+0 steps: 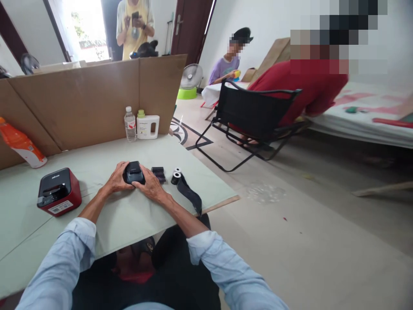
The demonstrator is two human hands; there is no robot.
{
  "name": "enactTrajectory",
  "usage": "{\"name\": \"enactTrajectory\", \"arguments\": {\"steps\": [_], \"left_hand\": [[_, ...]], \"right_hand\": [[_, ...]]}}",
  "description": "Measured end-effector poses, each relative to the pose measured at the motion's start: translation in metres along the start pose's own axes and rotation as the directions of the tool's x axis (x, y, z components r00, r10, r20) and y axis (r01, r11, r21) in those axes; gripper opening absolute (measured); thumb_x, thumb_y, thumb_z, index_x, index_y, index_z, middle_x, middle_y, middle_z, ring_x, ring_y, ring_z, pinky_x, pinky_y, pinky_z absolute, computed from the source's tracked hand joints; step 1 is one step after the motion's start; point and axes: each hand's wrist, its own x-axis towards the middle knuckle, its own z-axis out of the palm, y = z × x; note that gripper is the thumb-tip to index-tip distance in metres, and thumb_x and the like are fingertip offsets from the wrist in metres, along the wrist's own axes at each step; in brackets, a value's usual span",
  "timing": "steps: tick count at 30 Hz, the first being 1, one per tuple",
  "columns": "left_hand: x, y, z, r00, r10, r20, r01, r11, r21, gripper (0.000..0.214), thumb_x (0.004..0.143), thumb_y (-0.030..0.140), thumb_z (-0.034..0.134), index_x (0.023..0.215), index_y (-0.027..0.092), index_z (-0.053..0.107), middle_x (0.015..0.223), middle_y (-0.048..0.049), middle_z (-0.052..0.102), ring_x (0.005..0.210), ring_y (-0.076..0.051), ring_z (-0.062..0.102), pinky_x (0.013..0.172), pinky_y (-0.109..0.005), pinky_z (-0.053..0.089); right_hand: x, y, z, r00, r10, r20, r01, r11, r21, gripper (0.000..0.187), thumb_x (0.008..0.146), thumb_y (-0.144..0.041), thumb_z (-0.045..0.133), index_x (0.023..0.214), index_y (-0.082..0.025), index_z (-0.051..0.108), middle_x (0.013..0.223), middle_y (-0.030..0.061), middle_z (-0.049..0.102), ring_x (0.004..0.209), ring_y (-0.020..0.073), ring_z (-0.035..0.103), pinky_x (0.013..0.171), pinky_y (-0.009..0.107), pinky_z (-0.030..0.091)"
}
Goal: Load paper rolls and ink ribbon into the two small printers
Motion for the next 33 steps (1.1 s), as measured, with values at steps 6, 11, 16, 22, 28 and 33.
{"name": "enactTrajectory", "arguments": {"steps": [6, 11, 16, 22, 28, 33], "left_hand": [[0.024, -0.009, 0.011, 1.000, -0.012, 0.018, 0.012, 1.000, -0.025, 0.127, 0.049, 0.044, 0.095, 0.160, 0.017, 0.039, 0.160, -0.0192, 0.038, 0.153, -0.045, 0.036, 0.130, -0.059, 0.030], [0.024, -0.011, 0.010, 0.999, -0.032, 0.023, 0.033, 0.999, -0.033, 0.127, 0.049, 0.045, 0.096, 0.159, 0.018, 0.039, 0.160, -0.0182, 0.037, 0.153, -0.044, 0.034, 0.130, -0.059, 0.029], [0.029, -0.008, 0.009, 0.999, -0.043, 0.004, 0.043, 0.998, -0.052, 0.123, 0.050, 0.041, 0.096, 0.157, 0.017, 0.042, 0.158, -0.0183, 0.040, 0.151, -0.043, 0.038, 0.130, -0.057, 0.030], [0.050, -0.008, 0.015, 1.000, -0.010, -0.025, 0.009, 0.998, -0.059, 0.118, 0.049, 0.035, 0.094, 0.154, 0.017, 0.045, 0.153, -0.0161, 0.045, 0.150, -0.042, 0.040, 0.130, -0.057, 0.030], [0.060, -0.012, 0.016, 1.000, -0.005, 0.013, 0.005, 1.000, -0.018, 0.117, 0.053, 0.037, 0.093, 0.156, 0.014, 0.042, 0.160, -0.0185, 0.040, 0.155, -0.043, 0.033, 0.131, -0.055, 0.028], [0.048, 0.007, 0.019, 0.998, -0.055, 0.015, 0.052, 0.989, 0.139, 0.112, 0.060, 0.037, 0.092, 0.158, 0.017, 0.041, 0.169, -0.0206, 0.028, 0.155, -0.044, 0.034, 0.126, -0.056, 0.037]], "right_hand": [[0.014, 0.004, -0.046, 0.996, 0.062, -0.065, -0.080, 0.933, -0.349, 0.046, 0.101, -0.029, 0.059, 0.145, -0.014, 0.060, 0.151, 0.0230, 0.057, 0.140, 0.0351, 0.054, 0.116, 0.055, 0.046], [0.030, 0.001, -0.071, 0.909, 0.390, 0.144, -0.232, 0.764, -0.602, 0.031, 0.099, -0.027, 0.060, 0.124, -0.013, 0.071, 0.133, 0.0222, 0.069, 0.122, 0.0352, 0.065, 0.099, 0.045, 0.053], [0.030, -0.006, -0.072, 0.890, 0.402, 0.213, -0.191, 0.756, -0.625, 0.031, 0.095, -0.010, 0.051, 0.116, -0.015, 0.075, 0.124, 0.0188, 0.073, 0.115, 0.0305, 0.070, 0.092, 0.037, 0.051], [0.023, -0.020, -0.089, 0.894, 0.378, 0.240, -0.156, 0.766, -0.623, 0.031, 0.100, -0.017, 0.052, 0.123, -0.018, 0.072, 0.130, 0.0149, 0.071, 0.123, 0.0287, 0.064, 0.099, 0.036, 0.048], [-0.004, -0.015, -0.143, 0.868, 0.483, 0.120, -0.291, 0.688, -0.665, 0.039, 0.100, -0.040, 0.062, 0.132, -0.017, 0.062, 0.138, 0.0195, 0.063, 0.128, 0.0348, 0.058, 0.102, 0.045, 0.047], [-0.030, 0.006, -0.155, 0.794, 0.592, 0.136, -0.397, 0.675, -0.622, 0.047, 0.095, -0.037, 0.066, 0.137, -0.019, 0.057, 0.131, 0.0156, 0.069, 0.122, 0.0334, 0.065, 0.097, 0.040, 0.048]]}}
